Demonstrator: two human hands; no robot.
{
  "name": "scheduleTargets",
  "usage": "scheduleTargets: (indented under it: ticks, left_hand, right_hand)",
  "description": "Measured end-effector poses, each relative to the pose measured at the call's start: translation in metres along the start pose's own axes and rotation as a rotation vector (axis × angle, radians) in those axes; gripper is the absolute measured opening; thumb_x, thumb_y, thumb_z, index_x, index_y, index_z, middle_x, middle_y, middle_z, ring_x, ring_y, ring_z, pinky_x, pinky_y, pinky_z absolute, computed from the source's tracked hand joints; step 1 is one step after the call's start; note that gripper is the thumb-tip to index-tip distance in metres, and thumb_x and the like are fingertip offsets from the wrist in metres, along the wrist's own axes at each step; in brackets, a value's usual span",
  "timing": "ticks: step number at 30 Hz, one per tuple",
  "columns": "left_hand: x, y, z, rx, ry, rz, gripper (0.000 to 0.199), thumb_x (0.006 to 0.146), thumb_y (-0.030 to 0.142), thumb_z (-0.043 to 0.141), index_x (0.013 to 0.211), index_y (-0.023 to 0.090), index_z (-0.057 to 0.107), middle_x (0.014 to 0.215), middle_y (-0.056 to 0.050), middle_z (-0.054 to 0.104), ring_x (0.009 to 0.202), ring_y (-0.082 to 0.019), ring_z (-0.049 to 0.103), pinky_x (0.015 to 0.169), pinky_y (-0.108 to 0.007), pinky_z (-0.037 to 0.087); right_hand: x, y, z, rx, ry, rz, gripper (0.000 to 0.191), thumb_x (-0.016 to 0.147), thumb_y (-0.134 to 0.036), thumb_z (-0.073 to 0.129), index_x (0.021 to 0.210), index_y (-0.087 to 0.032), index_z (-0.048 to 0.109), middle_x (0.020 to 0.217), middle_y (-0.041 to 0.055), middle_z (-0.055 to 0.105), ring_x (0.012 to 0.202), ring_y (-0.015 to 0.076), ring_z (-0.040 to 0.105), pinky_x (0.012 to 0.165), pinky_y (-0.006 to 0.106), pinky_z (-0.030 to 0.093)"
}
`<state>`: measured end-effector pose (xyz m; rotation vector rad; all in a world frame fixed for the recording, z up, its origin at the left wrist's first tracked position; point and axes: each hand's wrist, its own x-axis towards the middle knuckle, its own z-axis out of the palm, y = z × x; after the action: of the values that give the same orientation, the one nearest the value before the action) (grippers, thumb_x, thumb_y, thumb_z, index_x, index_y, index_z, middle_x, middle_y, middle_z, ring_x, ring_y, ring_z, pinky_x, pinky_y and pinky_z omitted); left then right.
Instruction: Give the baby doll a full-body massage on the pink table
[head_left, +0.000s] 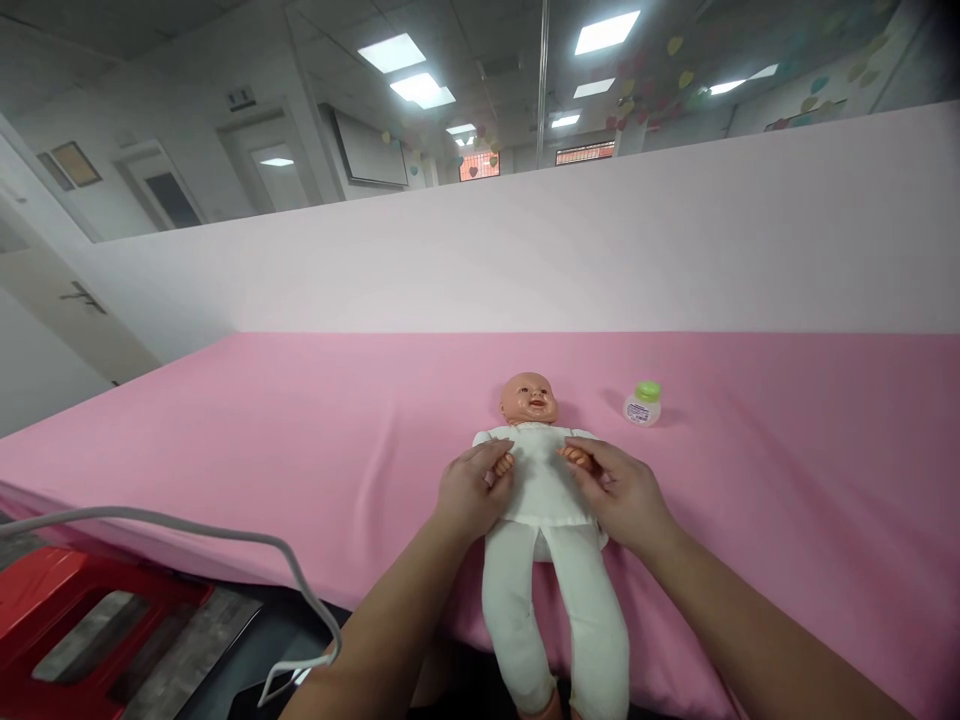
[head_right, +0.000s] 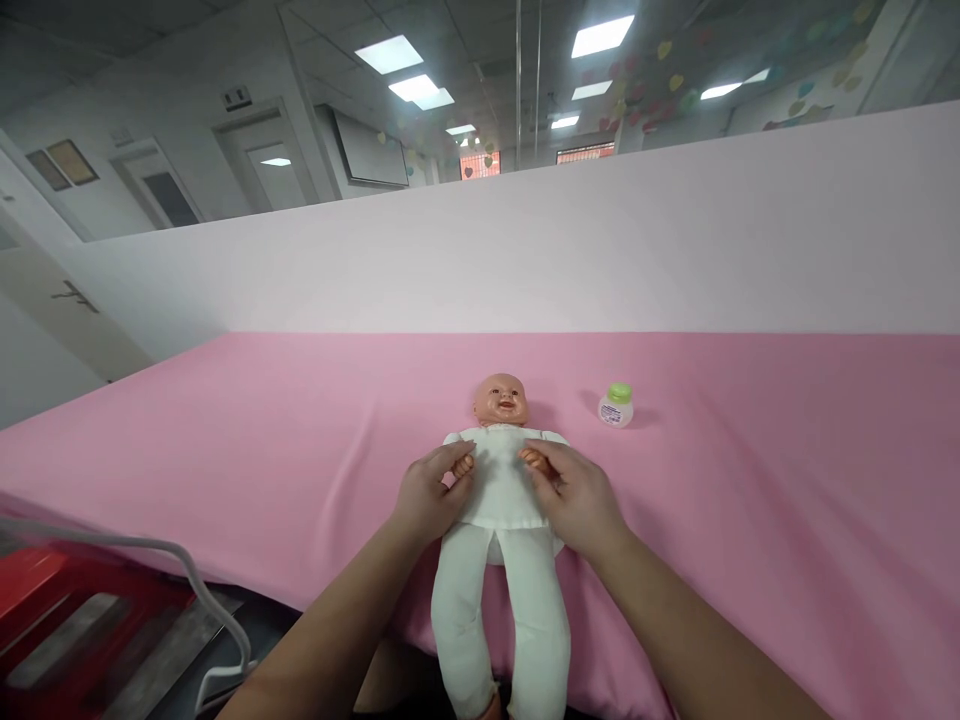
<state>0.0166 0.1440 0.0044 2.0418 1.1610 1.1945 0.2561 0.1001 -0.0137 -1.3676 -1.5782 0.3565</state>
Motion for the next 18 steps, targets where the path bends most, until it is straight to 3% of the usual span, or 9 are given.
scheduleTargets:
  ticks: [4, 6, 9, 12, 18]
  left_hand:
    - [0.004, -0.007, -0.006, -0.098, 0.166, -0.213, 0.026, 0.086, 0.03, 0.072, 0.11, 0.026, 0.079, 0.092, -0.003, 0.077, 0.085, -0.021, 0.069, 0.087, -0.033, 0.055]
    - [0.007, -0.012, -0.01, -0.133, 0.232, -0.282, 0.027, 0.087, 0.034, 0.071, 0.111, 0.024, 0.077, 0.095, -0.004, 0.077, 0.089, -0.021, 0.07, 0.086, -0.033, 0.055]
    - [0.01, -0.02, -0.016, -0.162, 0.289, -0.315, 0.029, 0.089, 0.034, 0.069, 0.114, 0.022, 0.075, 0.107, -0.006, 0.077, 0.097, -0.023, 0.071, 0.088, -0.034, 0.055]
    - [0.011, -0.024, -0.019, -0.196, 0.308, -0.331, 0.03, 0.089, 0.033, 0.068, 0.116, 0.022, 0.074, 0.112, -0.006, 0.077, 0.101, -0.023, 0.072, 0.089, -0.034, 0.056]
    - [0.011, -0.029, -0.021, -0.208, 0.333, -0.386, 0.027, 0.088, 0.033, 0.069, 0.113, 0.023, 0.074, 0.108, -0.006, 0.077, 0.1, -0.023, 0.072, 0.087, -0.033, 0.055]
  right_hand:
    - [0.008, 0.013, -0.017, 0.089, 0.232, 0.254, 0.039, 0.091, -0.049, 0.068, 0.123, -0.028, 0.071, 0.123, 0.0048, 0.076, 0.112, 0.0269, 0.071, 0.099, 0.041, 0.054]
    - [0.013, 0.02, -0.028, 0.093, 0.296, 0.357, 0.04, 0.09, -0.053, 0.068, 0.12, -0.027, 0.072, 0.122, 0.0051, 0.076, 0.11, 0.0284, 0.07, 0.095, 0.042, 0.054]
    - [0.019, 0.032, -0.041, 0.058, 0.314, 0.476, 0.042, 0.088, -0.058, 0.066, 0.11, -0.023, 0.072, 0.102, 0.0066, 0.078, 0.092, 0.0293, 0.071, 0.076, 0.039, 0.053]
    - [0.022, 0.045, -0.047, 0.026, 0.32, 0.543, 0.039, 0.085, -0.059, 0.066, 0.097, -0.022, 0.071, 0.085, 0.0063, 0.075, 0.079, 0.0283, 0.068, 0.066, 0.037, 0.049]
    - [0.025, 0.079, -0.045, 0.19, 0.402, 0.579, 0.022, 0.073, -0.046, 0.076, 0.074, -0.026, 0.067, 0.065, 0.0039, 0.066, 0.065, 0.0273, 0.064, 0.063, 0.041, 0.052]
